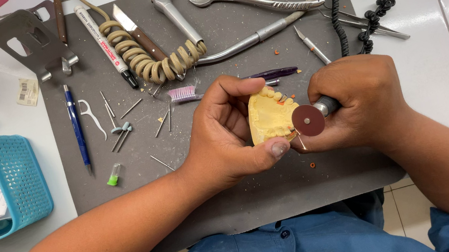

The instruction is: The person uses a rotary grinding tool with a disc attachment to grind and smooth the surface of a yellow dental cast held in the left hand. The person repeatedly repositions the cast to access different areas while grinding.

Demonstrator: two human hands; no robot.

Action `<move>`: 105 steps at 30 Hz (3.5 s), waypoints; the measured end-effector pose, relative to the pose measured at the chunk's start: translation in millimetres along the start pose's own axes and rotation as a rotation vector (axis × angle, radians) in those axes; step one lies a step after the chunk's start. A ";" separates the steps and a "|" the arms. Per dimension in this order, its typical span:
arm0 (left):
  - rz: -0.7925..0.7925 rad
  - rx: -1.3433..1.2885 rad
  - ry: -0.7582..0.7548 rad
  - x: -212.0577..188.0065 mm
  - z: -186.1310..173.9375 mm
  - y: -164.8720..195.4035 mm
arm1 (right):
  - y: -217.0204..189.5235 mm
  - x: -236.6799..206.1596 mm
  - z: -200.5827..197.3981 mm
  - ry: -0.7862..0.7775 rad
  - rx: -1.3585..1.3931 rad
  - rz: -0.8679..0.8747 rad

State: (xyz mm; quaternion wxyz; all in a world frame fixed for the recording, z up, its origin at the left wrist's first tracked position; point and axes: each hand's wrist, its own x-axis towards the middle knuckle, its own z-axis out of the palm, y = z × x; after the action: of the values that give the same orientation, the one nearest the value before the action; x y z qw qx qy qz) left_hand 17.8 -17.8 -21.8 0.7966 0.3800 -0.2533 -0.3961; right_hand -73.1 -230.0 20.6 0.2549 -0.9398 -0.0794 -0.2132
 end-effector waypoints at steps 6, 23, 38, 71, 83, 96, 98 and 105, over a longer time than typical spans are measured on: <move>0.002 -0.045 0.010 1.1 0.8 -2.4 | -1.3 -0.1 -0.1 0.015 -0.011 -0.011; -0.008 -0.050 0.011 1.1 0.0 -0.9 | -1.7 1.5 0.6 -0.004 0.000 0.015; -0.041 -0.143 0.059 3.3 -2.7 -7.1 | 2.1 -0.8 1.1 0.064 0.011 -0.018; -0.054 -0.064 -0.194 2.6 -8.3 6.7 | 2.3 -7.8 -1.2 0.131 0.151 -0.140; 0.059 -0.063 -0.238 4.9 -16.3 0.5 | 5.2 -7.2 2.0 0.103 0.151 -0.155; -0.016 -0.032 -0.081 10.1 -17.9 -8.4 | 5.6 -3.8 6.1 0.177 0.091 -0.188; -0.020 -0.021 -0.095 10.7 -20.8 -9.1 | 5.1 -3.7 7.6 0.187 0.091 -0.196; -0.124 0.073 -0.043 13.5 -21.7 -8.0 | 5.4 -5.8 15.7 0.195 0.115 -0.205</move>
State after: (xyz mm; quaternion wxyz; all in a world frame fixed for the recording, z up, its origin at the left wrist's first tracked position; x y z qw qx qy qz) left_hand 37.1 -23.3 -39.5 0.7503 0.4153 -0.2607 -0.4434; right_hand -71.3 -226.8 3.4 0.2917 -0.8855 -0.1619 -0.3234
